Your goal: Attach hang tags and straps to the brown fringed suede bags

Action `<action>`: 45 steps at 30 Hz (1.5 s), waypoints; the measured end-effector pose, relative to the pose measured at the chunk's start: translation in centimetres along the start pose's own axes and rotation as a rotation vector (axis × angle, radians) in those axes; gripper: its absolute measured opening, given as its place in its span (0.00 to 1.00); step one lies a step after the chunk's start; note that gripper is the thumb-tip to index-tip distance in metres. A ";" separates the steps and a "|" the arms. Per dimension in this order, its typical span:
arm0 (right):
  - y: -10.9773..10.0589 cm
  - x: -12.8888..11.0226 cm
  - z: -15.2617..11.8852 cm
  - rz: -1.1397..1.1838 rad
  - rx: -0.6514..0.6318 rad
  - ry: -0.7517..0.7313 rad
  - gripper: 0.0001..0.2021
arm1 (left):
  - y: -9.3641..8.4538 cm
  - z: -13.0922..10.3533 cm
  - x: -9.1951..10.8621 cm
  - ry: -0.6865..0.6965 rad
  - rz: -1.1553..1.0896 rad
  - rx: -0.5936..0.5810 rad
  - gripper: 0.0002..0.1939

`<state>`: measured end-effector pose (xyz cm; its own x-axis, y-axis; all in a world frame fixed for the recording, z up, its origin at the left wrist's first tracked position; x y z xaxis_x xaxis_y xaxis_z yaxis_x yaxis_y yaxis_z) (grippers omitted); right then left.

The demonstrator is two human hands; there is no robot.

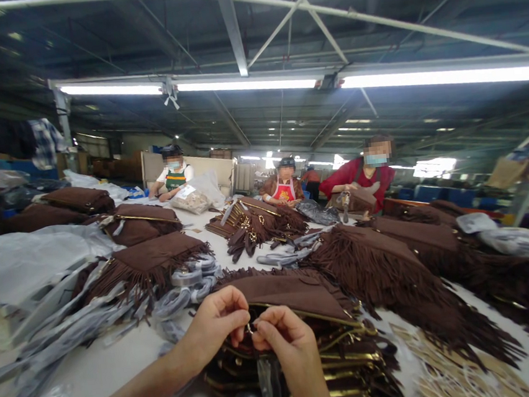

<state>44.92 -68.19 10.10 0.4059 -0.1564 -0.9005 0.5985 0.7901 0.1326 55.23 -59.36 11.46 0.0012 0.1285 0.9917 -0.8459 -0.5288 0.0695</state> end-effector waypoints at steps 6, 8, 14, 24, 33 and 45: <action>0.2 -0.4 0.0 -0.034 -0.055 -0.026 0.15 | 0.5 -0.5 0.3 0.065 0.070 -0.055 0.06; 0.2 -0.3 0.0 -0.021 -0.056 -0.040 0.14 | 0.7 -0.9 0.9 0.153 0.156 -0.068 0.04; -0.1 0.9 0.1 0.048 -0.043 -0.044 0.11 | 0.4 -1.8 2.6 0.360 0.427 0.067 0.07; -0.2 0.7 0.1 -0.023 0.019 -0.109 0.09 | 0.5 -1.5 2.5 0.349 0.418 0.104 0.07; -0.1 0.3 0.0 -0.082 0.005 -0.156 0.09 | 0.7 -1.7 2.5 0.390 0.494 0.109 0.08; 0.4 0.2 -0.3 -0.079 -0.041 -0.155 0.11 | 0.9 -2.2 3.1 0.423 0.543 0.075 0.08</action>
<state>45.01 -67.74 9.85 0.4619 -0.3063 -0.8324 0.6055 0.7946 0.0436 53.30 -57.61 14.38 -0.6332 0.1368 0.7618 -0.6286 -0.6652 -0.4030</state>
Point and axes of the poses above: each hand's wrist, its own z-axis towards the middle knuckle, its own y-axis out of the palm, x = y × z, the point moved 7 cm from there along z, towards the middle knuckle, and after that the axes turned 5 degrees about -y, right-handed, at the moved point
